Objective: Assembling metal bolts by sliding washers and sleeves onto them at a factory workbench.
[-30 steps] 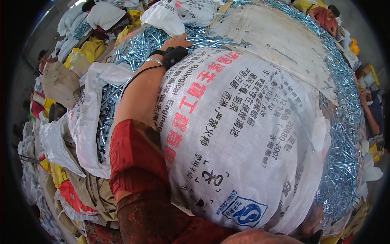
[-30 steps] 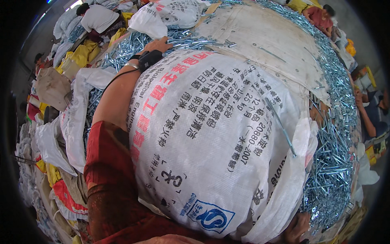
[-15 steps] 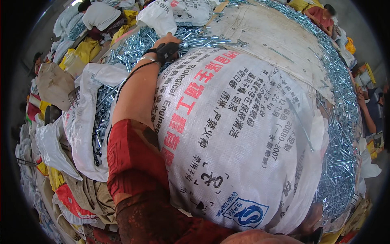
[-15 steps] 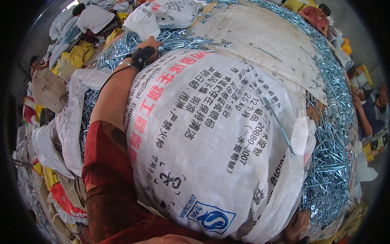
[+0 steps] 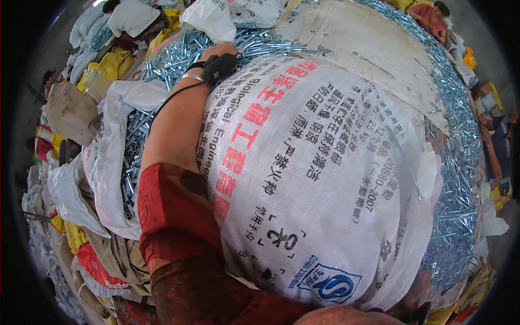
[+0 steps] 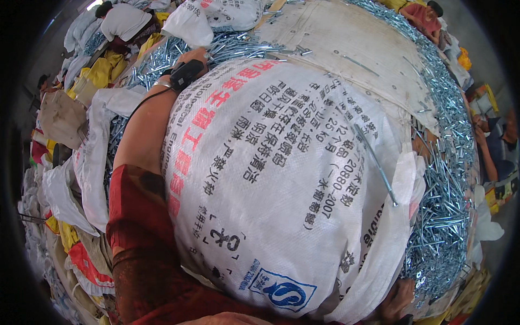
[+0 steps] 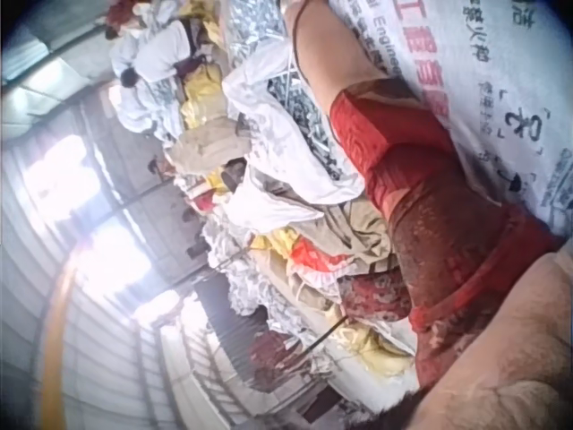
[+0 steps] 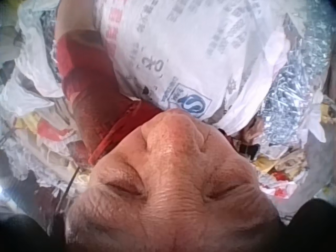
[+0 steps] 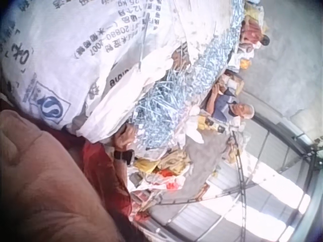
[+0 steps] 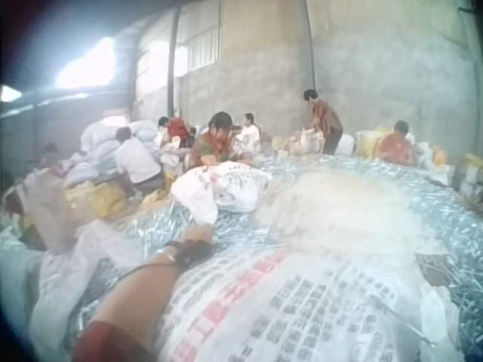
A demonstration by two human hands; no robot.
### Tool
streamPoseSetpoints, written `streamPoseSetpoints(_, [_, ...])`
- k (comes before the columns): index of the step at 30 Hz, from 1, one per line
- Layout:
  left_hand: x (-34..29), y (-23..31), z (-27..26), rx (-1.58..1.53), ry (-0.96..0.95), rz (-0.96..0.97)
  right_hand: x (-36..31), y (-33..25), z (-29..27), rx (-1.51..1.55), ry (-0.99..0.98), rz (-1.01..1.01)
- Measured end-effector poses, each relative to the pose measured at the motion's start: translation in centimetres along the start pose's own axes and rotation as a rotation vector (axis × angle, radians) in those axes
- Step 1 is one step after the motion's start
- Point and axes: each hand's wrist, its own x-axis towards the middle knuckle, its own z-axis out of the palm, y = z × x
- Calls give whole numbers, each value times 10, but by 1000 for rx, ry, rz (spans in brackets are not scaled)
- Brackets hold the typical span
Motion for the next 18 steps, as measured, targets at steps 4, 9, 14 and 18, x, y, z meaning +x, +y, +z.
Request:
streamPoseSetpoints(4, [8, -2, 0, 180, -244, 92, -3, 6, -5, 2, -59, -20])
streamPoseSetpoints(9, [5, -13, 10, -30, -64, 145, -12, 24, 3, -28, -14, 9])
streamPoseSetpoints(14, [10, -6, 2, 48, -170, 55, 9, -9, -2, 21, 23, 1])
streamPoseSetpoints(18, [3, -11, 2, 67, -98, -77, 3, 6, 4, -6, -6, -20])
